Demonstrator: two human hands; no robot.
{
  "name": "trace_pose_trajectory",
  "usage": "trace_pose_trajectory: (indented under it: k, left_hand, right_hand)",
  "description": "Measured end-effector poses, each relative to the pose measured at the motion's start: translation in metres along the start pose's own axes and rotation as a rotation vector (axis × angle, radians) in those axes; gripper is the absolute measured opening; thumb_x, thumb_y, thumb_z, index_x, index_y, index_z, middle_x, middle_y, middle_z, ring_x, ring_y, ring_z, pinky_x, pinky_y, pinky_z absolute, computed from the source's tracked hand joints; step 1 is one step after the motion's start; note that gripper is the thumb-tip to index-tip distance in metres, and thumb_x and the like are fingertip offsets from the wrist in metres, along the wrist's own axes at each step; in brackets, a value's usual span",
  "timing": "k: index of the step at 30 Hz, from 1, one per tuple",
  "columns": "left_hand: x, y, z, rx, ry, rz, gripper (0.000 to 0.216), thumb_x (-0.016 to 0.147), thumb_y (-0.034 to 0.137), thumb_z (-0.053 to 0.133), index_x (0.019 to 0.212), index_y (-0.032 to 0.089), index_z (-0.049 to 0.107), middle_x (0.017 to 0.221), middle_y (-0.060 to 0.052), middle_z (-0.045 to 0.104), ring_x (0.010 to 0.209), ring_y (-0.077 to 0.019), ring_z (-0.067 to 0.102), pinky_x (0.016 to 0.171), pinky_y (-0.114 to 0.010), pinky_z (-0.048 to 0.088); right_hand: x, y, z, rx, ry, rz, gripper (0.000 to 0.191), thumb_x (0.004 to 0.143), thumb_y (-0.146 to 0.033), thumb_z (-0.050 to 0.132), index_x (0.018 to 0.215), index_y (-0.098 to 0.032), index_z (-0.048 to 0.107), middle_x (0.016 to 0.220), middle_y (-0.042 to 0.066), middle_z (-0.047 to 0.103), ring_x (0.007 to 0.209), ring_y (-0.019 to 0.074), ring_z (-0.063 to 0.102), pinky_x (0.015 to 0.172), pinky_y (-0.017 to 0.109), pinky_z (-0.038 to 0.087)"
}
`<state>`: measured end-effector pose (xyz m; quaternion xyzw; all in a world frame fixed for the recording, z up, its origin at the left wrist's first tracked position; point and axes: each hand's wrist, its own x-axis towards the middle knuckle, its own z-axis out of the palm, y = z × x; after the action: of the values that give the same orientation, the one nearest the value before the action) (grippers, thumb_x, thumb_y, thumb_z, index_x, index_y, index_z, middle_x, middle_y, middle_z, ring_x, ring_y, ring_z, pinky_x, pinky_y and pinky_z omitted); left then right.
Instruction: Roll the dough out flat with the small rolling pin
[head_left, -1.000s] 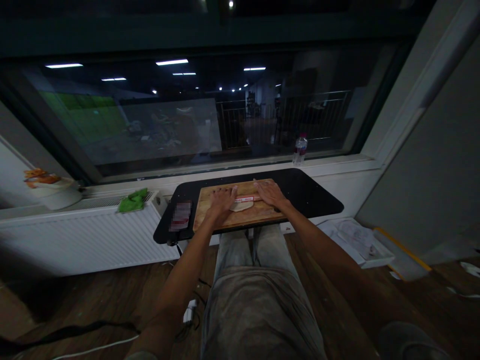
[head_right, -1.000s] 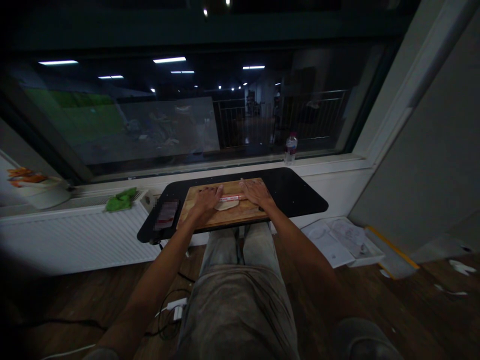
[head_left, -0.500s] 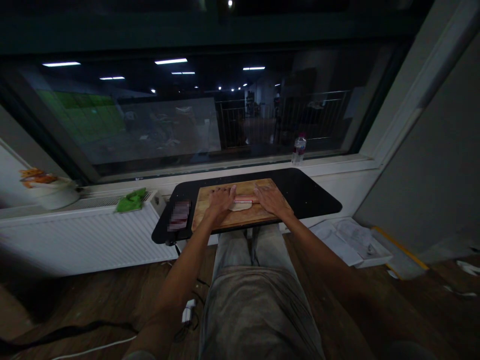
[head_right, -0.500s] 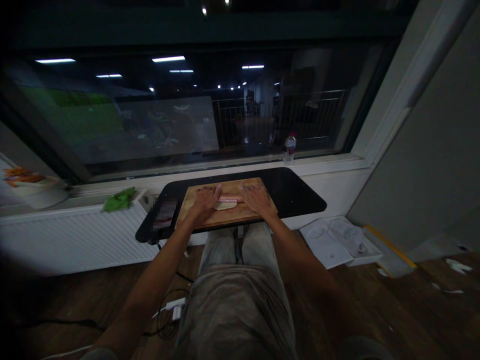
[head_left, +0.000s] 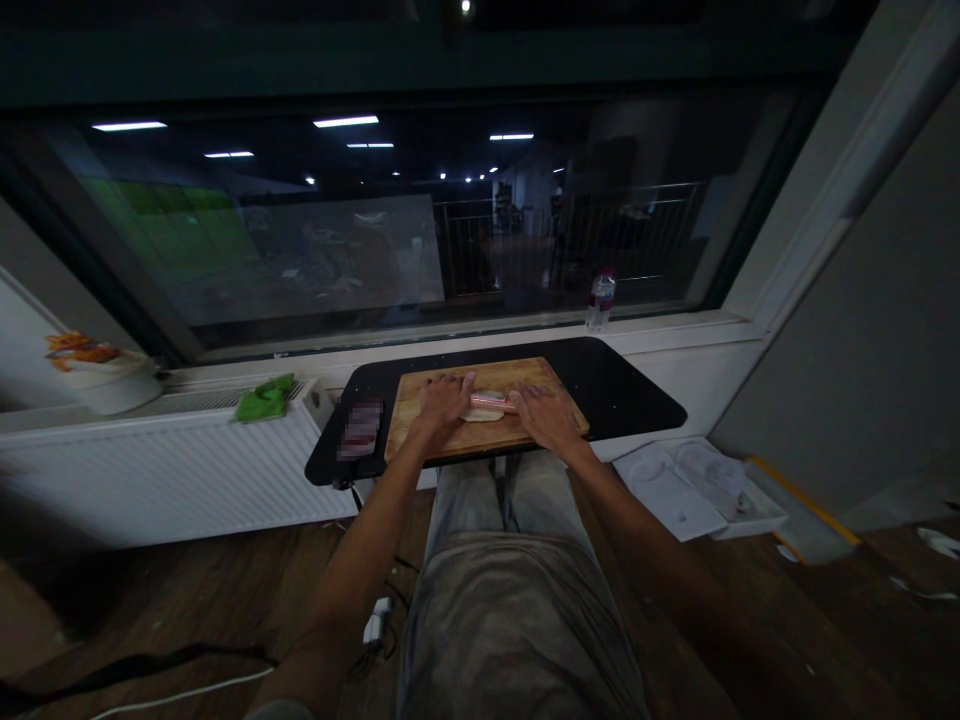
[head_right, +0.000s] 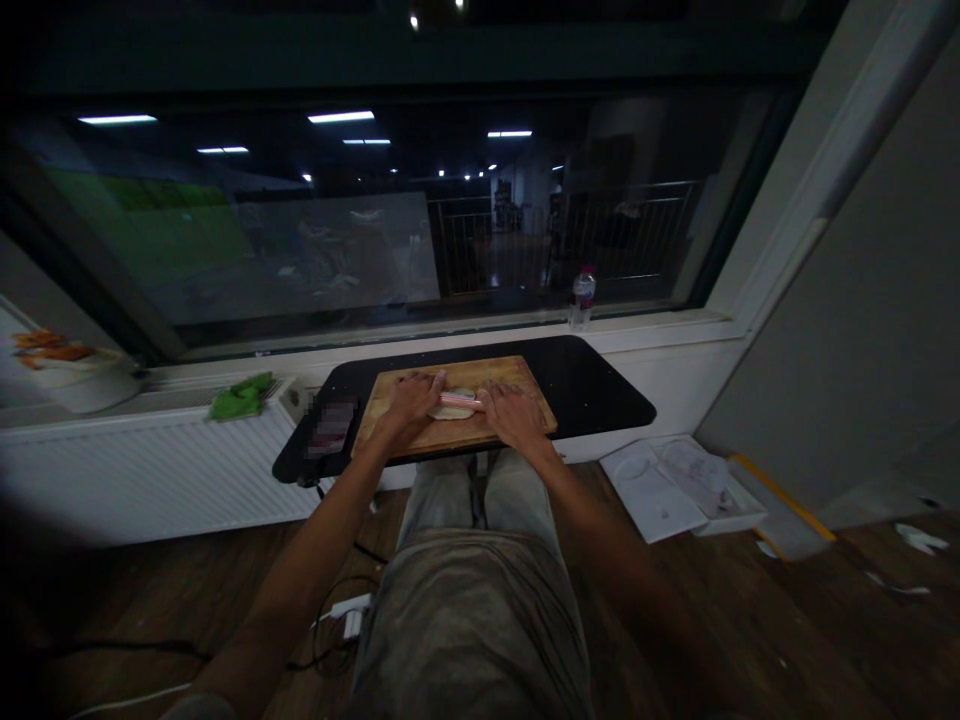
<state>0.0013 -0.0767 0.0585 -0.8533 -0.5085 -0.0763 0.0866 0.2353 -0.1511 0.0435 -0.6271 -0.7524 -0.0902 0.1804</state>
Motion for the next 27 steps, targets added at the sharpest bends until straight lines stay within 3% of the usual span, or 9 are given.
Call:
trace_pose_trajectory:
  k: [9,16,21,27]
  left_hand:
    - [-0.004,0.002,-0.006,0.001,-0.027,-0.042,0.057,0.119,0.051,0.04,0.165,0.021,0.056,0.136,-0.02,0.078,0.13,-0.0371,0.069,0.115,-0.055,0.048]
    - [-0.017,0.002,-0.007,0.048,-0.026,0.002,0.051,0.119,0.036,0.04,0.166,0.022,0.055,0.152,-0.021,0.071,0.141,-0.0373,0.064,0.118,-0.054,0.047]
    - [-0.032,0.002,-0.006,-0.003,0.003,-0.015,0.051,0.122,0.035,0.026,0.152,0.025,0.066,0.158,-0.014,0.069,0.15,-0.0327,0.058,0.122,-0.052,0.045]
    - [-0.048,0.006,0.003,-0.046,0.064,-0.083,0.055,0.122,0.039,0.026,0.161,0.025,0.061,0.171,-0.014,0.061,0.158,-0.0326,0.055,0.128,-0.053,0.043]
  right_hand:
    - [-0.023,-0.018,-0.005,0.051,0.044,0.069,0.063,0.124,-0.044,0.027,0.163,-0.011,0.065,0.159,0.016,0.072,0.148,0.0285,0.067,0.123,0.04,0.052]
    - [-0.022,-0.016,-0.004,0.04,0.039,0.048,0.061,0.124,-0.042,0.027,0.157,-0.013,0.07,0.155,0.017,0.075,0.144,0.0282,0.07,0.122,0.039,0.052]
    - [-0.011,-0.013,-0.007,0.023,-0.009,0.066,0.06,0.124,-0.041,0.026,0.147,-0.016,0.075,0.148,0.016,0.079,0.137,0.0274,0.074,0.115,0.036,0.053]
    - [-0.007,-0.013,-0.009,0.014,-0.025,0.088,0.062,0.125,-0.044,0.024,0.14,-0.017,0.078,0.143,0.015,0.081,0.131,0.029,0.076,0.111,0.037,0.054]
